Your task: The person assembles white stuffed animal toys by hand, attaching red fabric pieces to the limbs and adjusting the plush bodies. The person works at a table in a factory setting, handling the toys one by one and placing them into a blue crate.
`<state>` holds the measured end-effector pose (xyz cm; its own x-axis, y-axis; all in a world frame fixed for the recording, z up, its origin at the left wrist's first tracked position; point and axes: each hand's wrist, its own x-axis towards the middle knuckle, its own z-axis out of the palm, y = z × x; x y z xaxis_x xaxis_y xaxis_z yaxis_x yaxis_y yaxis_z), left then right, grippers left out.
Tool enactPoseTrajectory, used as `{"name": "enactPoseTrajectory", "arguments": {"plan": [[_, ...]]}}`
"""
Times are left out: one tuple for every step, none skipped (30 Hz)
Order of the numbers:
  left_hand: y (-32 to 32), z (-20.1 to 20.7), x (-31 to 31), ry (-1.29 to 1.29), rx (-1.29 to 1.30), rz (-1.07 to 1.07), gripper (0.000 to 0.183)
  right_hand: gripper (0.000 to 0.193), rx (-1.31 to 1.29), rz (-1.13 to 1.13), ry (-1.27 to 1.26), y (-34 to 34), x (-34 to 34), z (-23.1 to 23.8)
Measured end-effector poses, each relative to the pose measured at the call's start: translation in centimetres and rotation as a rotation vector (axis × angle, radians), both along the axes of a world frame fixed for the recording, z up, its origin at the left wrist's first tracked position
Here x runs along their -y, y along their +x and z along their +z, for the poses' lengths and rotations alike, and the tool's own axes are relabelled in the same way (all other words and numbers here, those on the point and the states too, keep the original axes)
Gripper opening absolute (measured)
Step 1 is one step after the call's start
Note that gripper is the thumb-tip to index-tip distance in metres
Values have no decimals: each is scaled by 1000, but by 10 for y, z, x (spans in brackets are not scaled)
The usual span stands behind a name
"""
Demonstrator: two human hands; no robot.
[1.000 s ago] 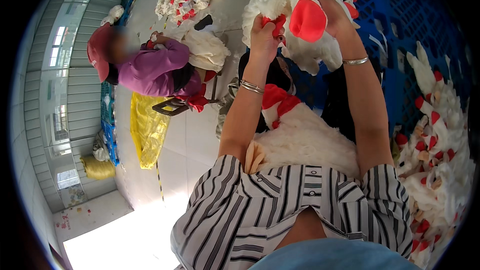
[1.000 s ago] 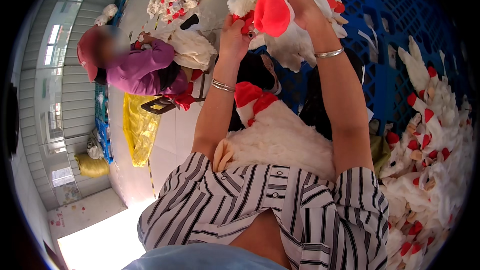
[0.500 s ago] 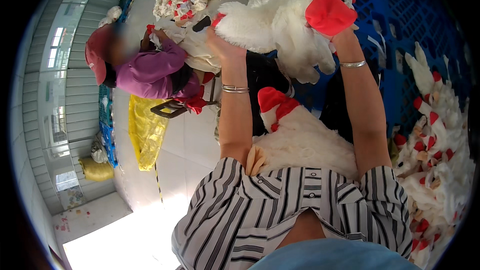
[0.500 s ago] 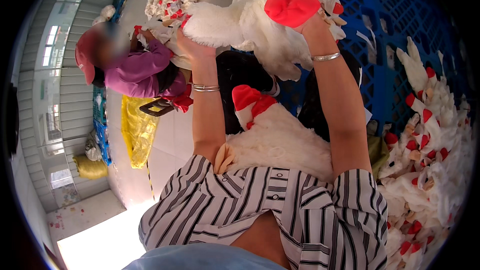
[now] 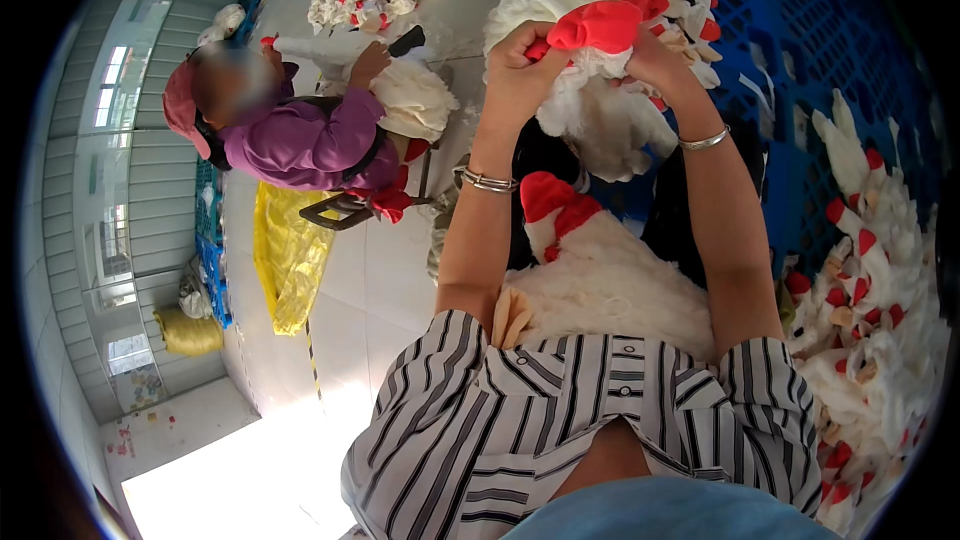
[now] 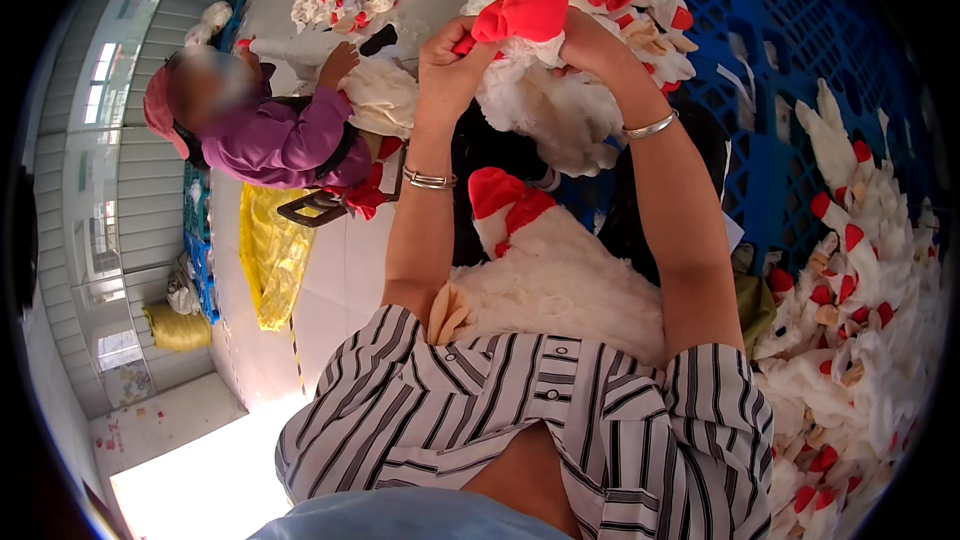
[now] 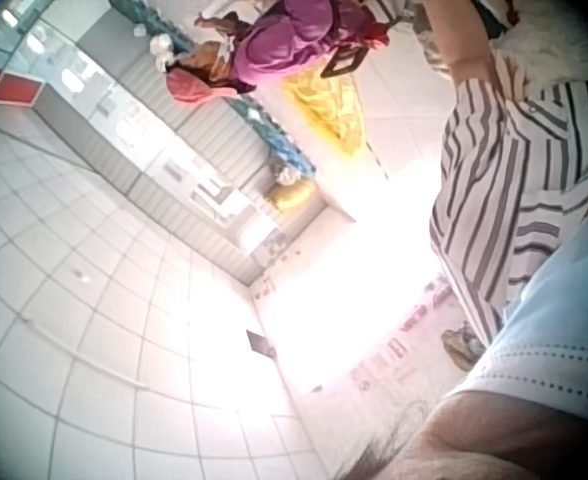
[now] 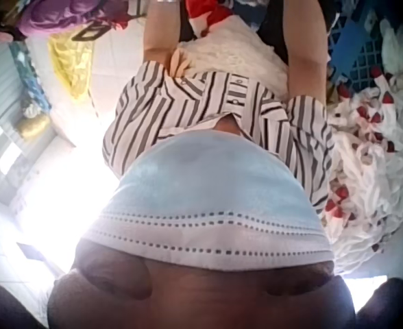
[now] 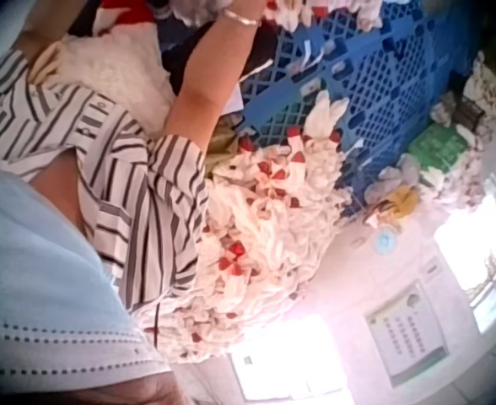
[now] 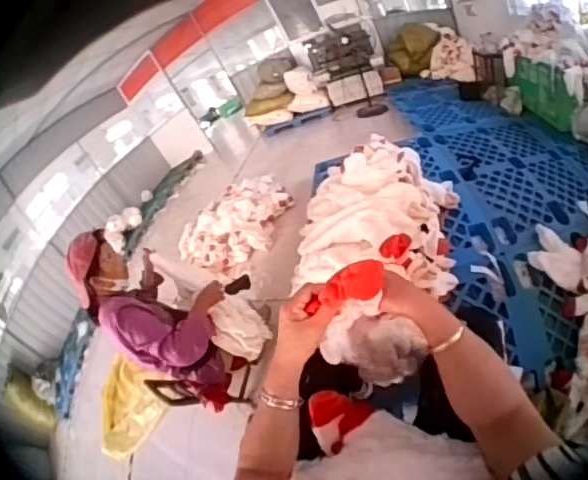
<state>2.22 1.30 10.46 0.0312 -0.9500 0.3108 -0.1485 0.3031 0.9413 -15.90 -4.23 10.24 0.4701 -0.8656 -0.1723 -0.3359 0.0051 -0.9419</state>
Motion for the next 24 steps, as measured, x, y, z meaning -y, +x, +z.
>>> {"name": "enactPoseTrajectory", "arguments": {"plan": [[0, -3, 1, -14, -47, -9, 19, 37, 22, -65, -94, -4, 10, -9], [0, -6, 2, 7, -33, -3, 18, 39, 44, -130, -188, -10, 29, -24], [1, -8, 1, 29, -18, 9, 17, 41, 66, -188, -280, -12, 40, -35], [6, -9, -3, 48, -4, 38, 17, 36, 274, -151, -273, -4, 29, -20], [10, -13, -7, 74, -45, 33, 17, 31, 481, -113, -260, 1, 15, -5], [8, -15, -7, 98, -86, 12, 17, 26, 685, -89, -248, 2, 5, 8], [6, -16, -8, 123, -127, -9, 17, 26, 559, -38, -351, 1, 4, 9], [6, -16, -8, 127, -120, 7, 17, 27, 432, 13, -451, -2, 4, 9], [4, -15, -8, 131, -112, 20, 16, 28, 304, 62, -550, -5, 4, 9], [4, -14, -8, 135, -103, 34, 16, 26, 261, 56, -517, -7, 5, 7], [6, -15, -8, 133, -77, 67, 16, 25, 218, 50, -483, -9, 6, 6], [8, -16, -8, 133, -52, 101, 16, 24, 174, 46, -448, -8, 6, 6], [10, -18, -8, 133, -27, 135, 16, 25, 185, 48, -464, -7, 5, 7], [10, -20, -8, 149, -59, 118, 16, 25, 196, 51, -479, -6, 3, 7], [8, -18, -9, 165, -92, 97, 16, 26, 204, 50, -496, -5, 2, 9], [6, -17, -9, 180, -124, 77, 16, 25, 196, 29, -521, -6, 3, 8], [7, -18, -8, 152, -101, 102, 15, 25, 189, 7, -545, -6, 4, 6], [10, -20, -6, 122, -77, 128, 15, 25, 183, -13, -570, -7, 6, 5], [14, -21, -4, 93, -53, 155, 15, 26, 191, -116, -537, -10, 10, 4], [21, -21, -3, 121, -92, 205, 16, 27, 199, -219, -502, -16, 16, 4], [31, -19, -2, 151, -133, 252, 16, 30, 205, -323, -465, -22, 21, 4], [44, -16, -2, 177, -170, 307, 16, 33, 339, -481, -475, -25, 23, 7], [60, -21, 0, 93, -210, 328, 16, 37, 475, -638, -481, -30, 25, 9], [73, -19, -1, 70, -286, 374, 14, 38, 524, -697, -439, -50, 38, -1]]}}
